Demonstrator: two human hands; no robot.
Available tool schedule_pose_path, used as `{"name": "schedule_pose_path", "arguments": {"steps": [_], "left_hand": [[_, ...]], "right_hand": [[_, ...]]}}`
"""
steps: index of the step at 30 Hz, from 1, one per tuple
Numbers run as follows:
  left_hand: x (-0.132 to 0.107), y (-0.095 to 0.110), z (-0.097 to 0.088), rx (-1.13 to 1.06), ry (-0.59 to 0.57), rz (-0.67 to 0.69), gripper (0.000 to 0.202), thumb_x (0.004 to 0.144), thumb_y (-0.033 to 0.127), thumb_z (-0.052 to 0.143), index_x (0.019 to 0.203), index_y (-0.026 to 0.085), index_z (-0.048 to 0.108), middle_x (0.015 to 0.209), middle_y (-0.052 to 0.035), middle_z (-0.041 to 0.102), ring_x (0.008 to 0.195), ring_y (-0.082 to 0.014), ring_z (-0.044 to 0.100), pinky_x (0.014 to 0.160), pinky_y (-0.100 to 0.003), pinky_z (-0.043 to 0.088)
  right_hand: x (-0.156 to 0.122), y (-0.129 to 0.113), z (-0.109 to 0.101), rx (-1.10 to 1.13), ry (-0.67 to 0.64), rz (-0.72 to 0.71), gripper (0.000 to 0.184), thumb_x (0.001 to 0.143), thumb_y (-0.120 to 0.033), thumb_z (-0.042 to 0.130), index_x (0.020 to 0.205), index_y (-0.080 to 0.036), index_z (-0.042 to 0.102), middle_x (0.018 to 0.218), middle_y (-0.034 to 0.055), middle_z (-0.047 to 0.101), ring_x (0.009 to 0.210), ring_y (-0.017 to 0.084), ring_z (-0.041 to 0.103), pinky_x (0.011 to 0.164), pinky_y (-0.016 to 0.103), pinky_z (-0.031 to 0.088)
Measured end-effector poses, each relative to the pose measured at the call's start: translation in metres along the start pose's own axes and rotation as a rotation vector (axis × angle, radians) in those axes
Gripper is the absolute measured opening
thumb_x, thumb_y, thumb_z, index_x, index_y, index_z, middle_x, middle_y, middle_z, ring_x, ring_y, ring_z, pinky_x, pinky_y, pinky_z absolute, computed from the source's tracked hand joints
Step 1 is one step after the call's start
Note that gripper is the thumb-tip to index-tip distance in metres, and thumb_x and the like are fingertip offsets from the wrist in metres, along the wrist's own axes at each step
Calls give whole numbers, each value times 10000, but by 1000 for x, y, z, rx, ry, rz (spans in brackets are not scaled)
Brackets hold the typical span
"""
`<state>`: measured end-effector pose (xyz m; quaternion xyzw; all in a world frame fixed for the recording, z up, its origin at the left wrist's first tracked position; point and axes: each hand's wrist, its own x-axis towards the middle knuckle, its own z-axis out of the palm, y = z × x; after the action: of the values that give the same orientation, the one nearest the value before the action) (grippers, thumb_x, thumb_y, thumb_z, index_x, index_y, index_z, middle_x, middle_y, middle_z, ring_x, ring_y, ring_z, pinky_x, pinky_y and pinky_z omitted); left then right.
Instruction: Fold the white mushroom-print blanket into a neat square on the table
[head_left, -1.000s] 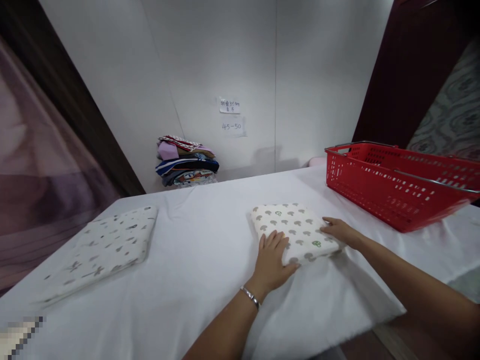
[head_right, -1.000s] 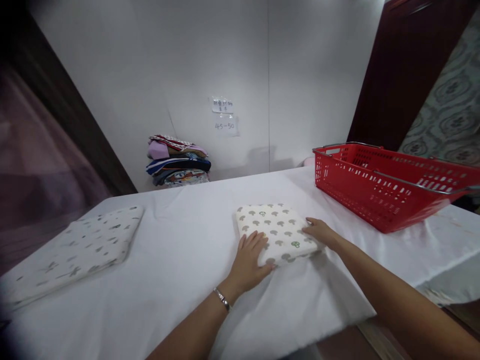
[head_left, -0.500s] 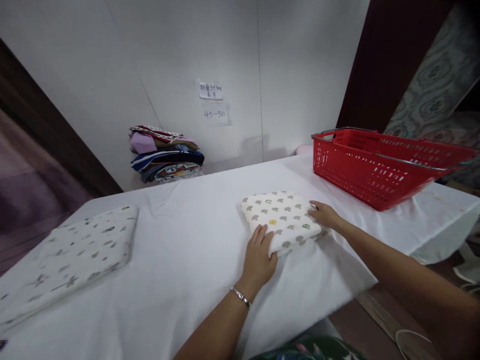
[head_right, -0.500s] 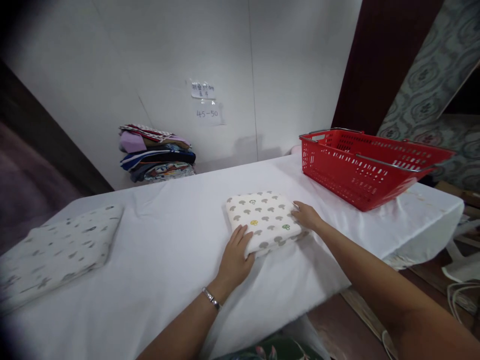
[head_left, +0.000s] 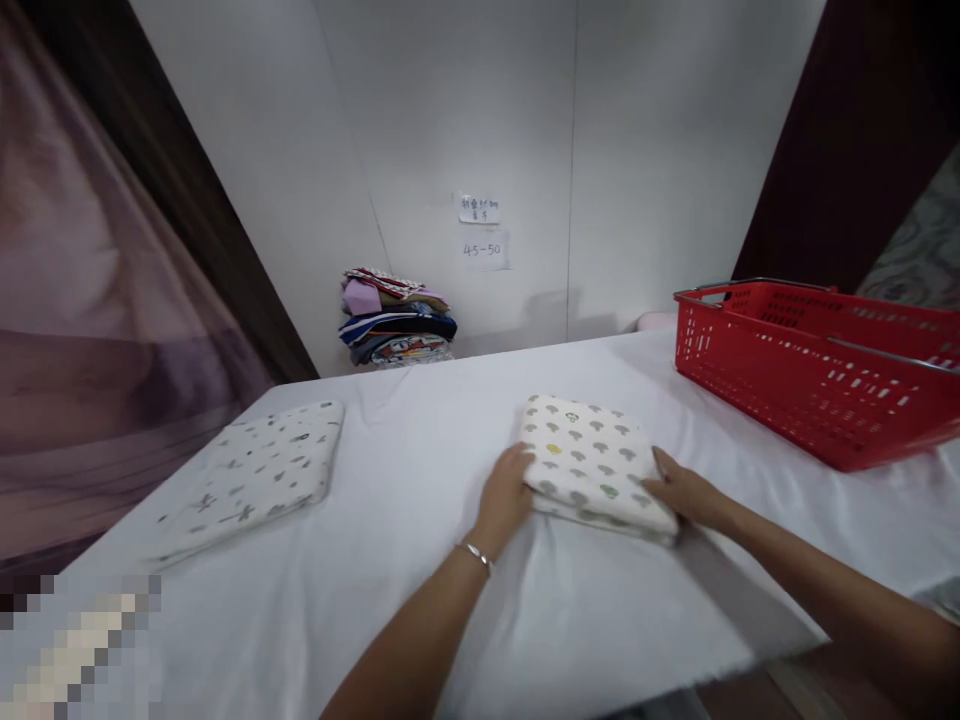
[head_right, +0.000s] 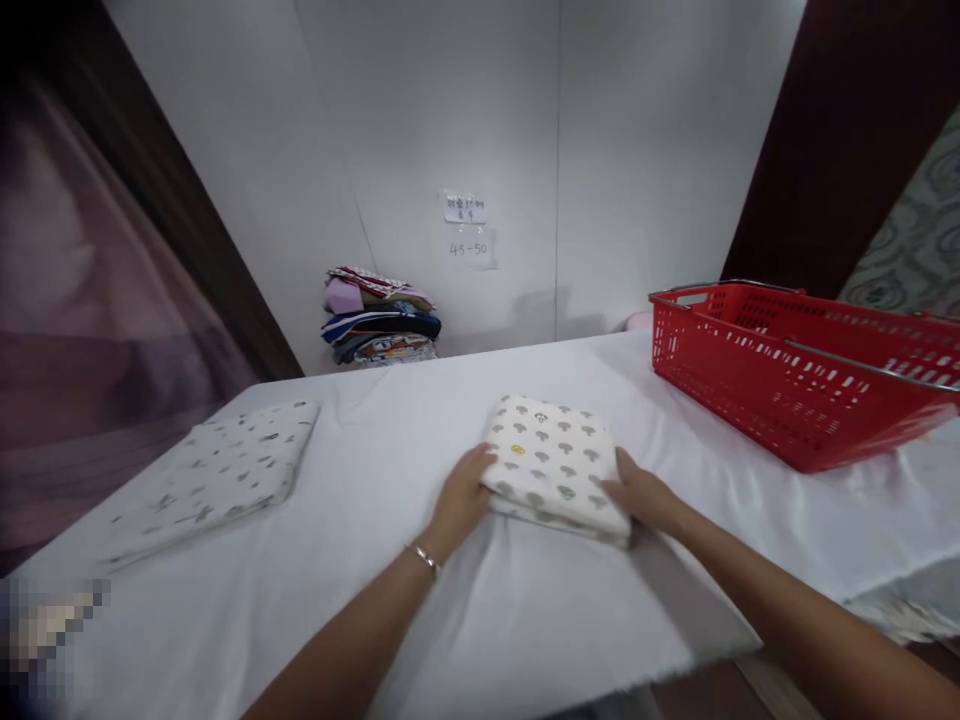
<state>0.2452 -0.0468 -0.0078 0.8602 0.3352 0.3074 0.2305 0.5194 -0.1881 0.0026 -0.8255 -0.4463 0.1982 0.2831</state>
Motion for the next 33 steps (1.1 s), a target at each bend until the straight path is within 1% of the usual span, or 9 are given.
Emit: {"name": "schedule_pose_path", "arguments": {"steps": [4, 7, 11, 15, 18, 21, 27, 30, 33], "left_hand": [[27, -41, -44, -46, 62, -276, 449, 704, 41, 484, 1106, 206, 596, 1217, -56, 579, 1184, -230, 467, 1056, -369, 299], [29, -54, -56, -22, 6, -332, 448, 728, 89, 505, 1153, 210, 573, 1207, -49, 588, 1149, -235, 495, 1005, -353, 340], [22, -58, -49, 50, 19, -334, 497, 771, 157, 502, 1267, 194, 480, 1291, -61, 527, 1151, -207, 497, 978, -313, 367], [21, -58, -40, 35, 65, -413, 472, 744, 159, 519, 1214, 195, 517, 1182, -55, 602, 1065, -208, 553, 896, -301, 421], [29, -57, -39, 21, 82, -409, 349, 706, 109, 488, 1018, 206, 610, 1017, -24, 662, 961, -196, 590, 812, -278, 447], [45, -62, -47, 72, 136, -335, 298, 686, 91, 475, 907, 218, 630, 967, -8, 665, 941, -189, 586, 799, -264, 440], [74, -93, -75, 114, 103, -489, 271, 741, 123, 503, 967, 199, 632, 997, -38, 672, 945, -203, 597, 807, -269, 433], [72, -105, -85, 107, 66, -522, 270, 707, 90, 536, 939, 178, 643, 943, -46, 689, 904, -200, 616, 796, -267, 448], [64, -100, -91, 114, 141, -532, 362, 754, 90, 474, 1085, 175, 595, 1109, -68, 642, 1009, -188, 590, 867, -274, 442]], "right_hand": [[-50, -31, 36, 164, -230, -69, 965, 745, -529, 572, 1467, -165, 46, 643, -5, 620, 589, 192, 587, 562, 296, 442], [-60, -36, 43, 287, -214, -128, 853, 770, -522, 537, 1456, -182, 160, 552, -58, 523, 488, 141, 499, 478, 262, 388], [-22, -18, 17, 411, 52, -193, 611, 767, -499, 513, 1255, -133, 500, 606, -24, 537, 538, 134, 514, 489, 259, 414], [34, -6, -12, 333, 187, -117, 459, 741, -449, 528, 1092, -166, 612, 953, 75, 650, 865, 216, 598, 738, 339, 489], [62, -12, -12, 270, 127, -111, 439, 730, -434, 548, 1076, -177, 633, 1045, 88, 651, 976, 246, 580, 871, 376, 444], [69, -25, 6, 229, 5, -138, 462, 709, -414, 574, 1102, -176, 630, 958, 69, 680, 903, 234, 609, 826, 343, 463], [37, -48, 47, 123, -129, -203, 610, 701, -422, 599, 1268, -212, 517, 852, 24, 676, 739, 197, 611, 685, 298, 462], [30, -49, 48, 44, -181, -229, 613, 736, -460, 566, 1295, -220, 488, 850, 23, 672, 733, 190, 608, 675, 291, 456], [41, -50, 39, 42, -185, -209, 573, 741, -479, 548, 1218, -162, 557, 894, 58, 673, 781, 204, 619, 708, 301, 472]]}}
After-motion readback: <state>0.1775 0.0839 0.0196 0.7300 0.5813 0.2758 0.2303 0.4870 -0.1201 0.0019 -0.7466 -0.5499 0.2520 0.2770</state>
